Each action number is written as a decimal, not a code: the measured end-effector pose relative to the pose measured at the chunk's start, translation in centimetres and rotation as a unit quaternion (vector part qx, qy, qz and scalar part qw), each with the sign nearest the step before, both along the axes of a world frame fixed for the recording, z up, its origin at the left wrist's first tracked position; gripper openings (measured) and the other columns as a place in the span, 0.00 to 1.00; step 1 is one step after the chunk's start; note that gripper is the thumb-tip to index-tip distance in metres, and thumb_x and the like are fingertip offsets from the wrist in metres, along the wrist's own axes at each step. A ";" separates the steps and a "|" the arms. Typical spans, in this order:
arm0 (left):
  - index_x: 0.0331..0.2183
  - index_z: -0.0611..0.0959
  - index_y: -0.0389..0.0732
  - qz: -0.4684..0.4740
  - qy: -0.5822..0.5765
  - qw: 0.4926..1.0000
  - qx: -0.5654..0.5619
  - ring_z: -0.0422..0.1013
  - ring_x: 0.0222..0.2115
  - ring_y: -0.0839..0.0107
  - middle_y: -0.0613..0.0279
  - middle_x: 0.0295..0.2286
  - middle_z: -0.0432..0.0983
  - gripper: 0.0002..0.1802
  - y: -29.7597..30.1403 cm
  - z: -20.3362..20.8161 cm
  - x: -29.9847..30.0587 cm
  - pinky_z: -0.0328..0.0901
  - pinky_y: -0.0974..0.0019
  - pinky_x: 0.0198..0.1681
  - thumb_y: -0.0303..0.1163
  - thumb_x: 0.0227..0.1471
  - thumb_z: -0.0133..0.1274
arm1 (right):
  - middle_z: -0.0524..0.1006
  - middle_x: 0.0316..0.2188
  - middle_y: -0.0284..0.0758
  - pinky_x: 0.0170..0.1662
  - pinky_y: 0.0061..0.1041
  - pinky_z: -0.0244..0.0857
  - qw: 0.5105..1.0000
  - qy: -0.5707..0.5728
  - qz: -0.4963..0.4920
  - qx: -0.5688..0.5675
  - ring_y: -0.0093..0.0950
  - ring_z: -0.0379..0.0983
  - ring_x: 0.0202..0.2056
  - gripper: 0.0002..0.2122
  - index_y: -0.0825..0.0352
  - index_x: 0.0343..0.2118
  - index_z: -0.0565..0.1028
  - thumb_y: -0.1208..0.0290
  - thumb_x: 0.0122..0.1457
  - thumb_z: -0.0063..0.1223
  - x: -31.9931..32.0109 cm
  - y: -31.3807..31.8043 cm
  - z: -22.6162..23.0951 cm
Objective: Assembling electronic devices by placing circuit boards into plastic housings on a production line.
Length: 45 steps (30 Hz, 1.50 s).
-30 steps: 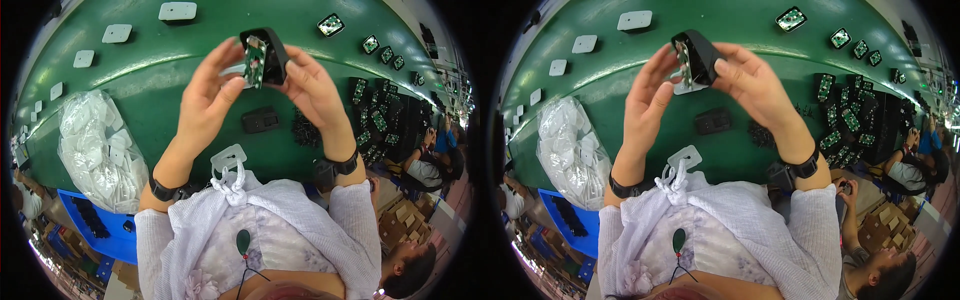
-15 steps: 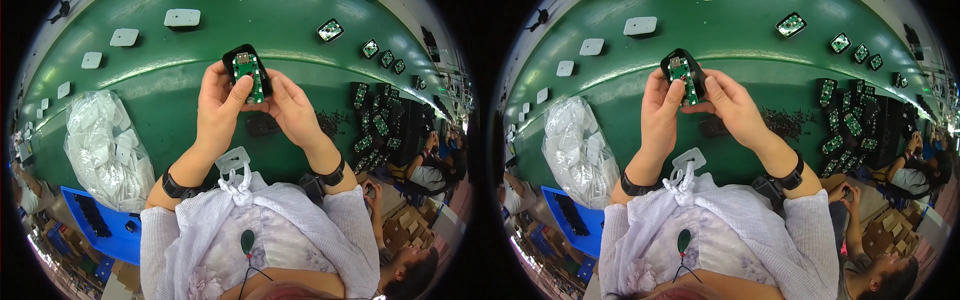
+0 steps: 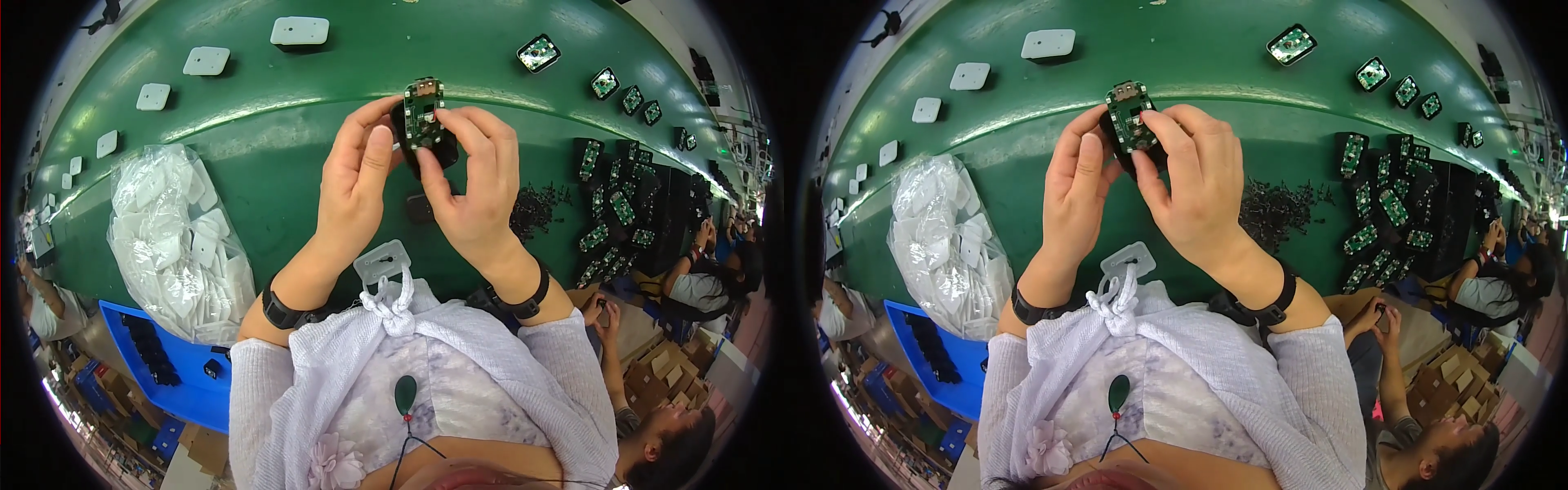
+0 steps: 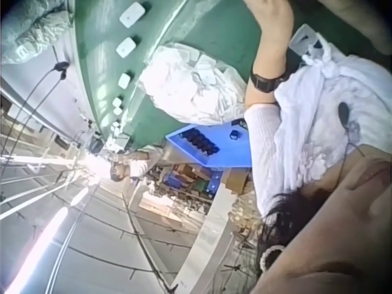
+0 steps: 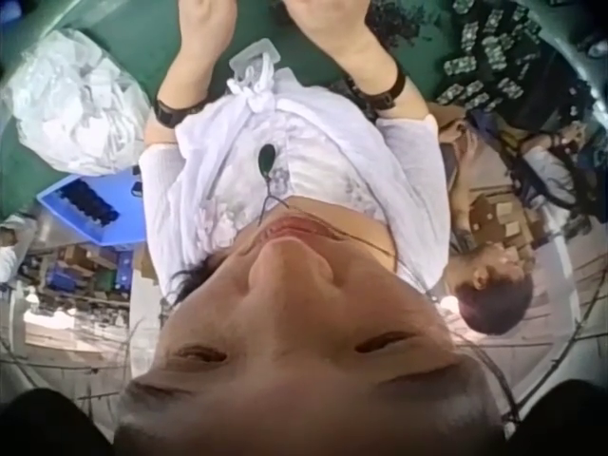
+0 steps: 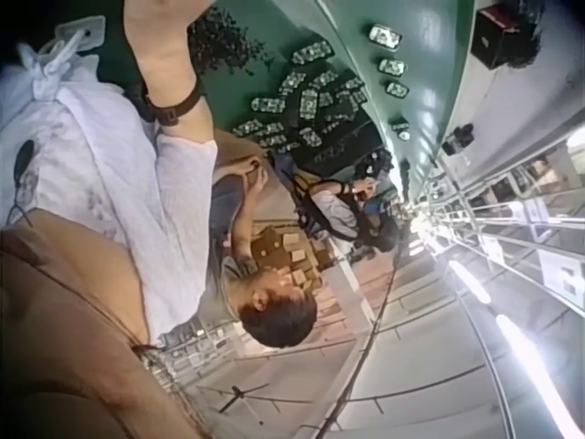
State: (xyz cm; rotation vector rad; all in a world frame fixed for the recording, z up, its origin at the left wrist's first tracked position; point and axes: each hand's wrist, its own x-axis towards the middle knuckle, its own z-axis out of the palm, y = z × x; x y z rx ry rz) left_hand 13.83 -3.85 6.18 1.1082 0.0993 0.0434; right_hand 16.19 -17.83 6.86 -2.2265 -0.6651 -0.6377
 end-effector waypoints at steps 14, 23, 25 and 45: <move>0.54 0.69 0.35 -0.026 0.014 0.999 -0.027 0.67 0.48 0.70 0.58 0.47 0.70 0.23 0.9 -0.6 -0.5 0.61 0.66 0.53 0.28 0.57 0.52 | 0.71 0.39 0.36 0.39 0.25 0.64 0.992 0.105 0.043 0.049 0.29 0.69 0.39 0.19 0.66 0.42 0.75 0.69 0.46 0.67 0.1 -0.5 0.7; 0.54 0.70 0.35 -0.062 0.026 0.998 0.001 0.66 0.48 0.72 0.59 0.47 0.70 0.23 1.8 -0.2 -0.9 0.62 0.66 0.53 0.28 0.57 0.52 | 0.67 0.57 0.36 0.52 0.33 0.62 0.986 0.074 0.144 -0.031 0.38 0.68 0.49 0.32 0.64 0.53 0.70 0.74 0.40 0.66 1.6 -1.6 2.2; 0.54 0.70 0.35 -0.069 0.018 0.997 0.011 0.66 0.48 0.72 0.59 0.47 0.70 0.23 1.7 -0.4 -1.0 0.62 0.67 0.53 0.28 0.57 0.52 | 0.68 0.56 0.37 0.52 0.33 0.62 0.979 0.093 0.167 -0.074 0.38 0.68 0.50 0.32 0.64 0.52 0.71 0.75 0.38 0.66 1.7 -2.1 2.6; 0.56 0.66 0.35 -0.098 0.048 0.991 -0.078 0.68 0.46 0.73 0.58 0.46 0.70 0.23 1.7 0.0 -1.2 0.67 0.66 0.48 0.31 0.61 0.46 | 0.73 0.50 0.35 0.52 0.33 0.61 0.978 0.052 0.185 -0.077 0.36 0.68 0.51 0.33 0.64 0.50 0.73 0.56 0.38 0.66 2.2 -2.9 3.0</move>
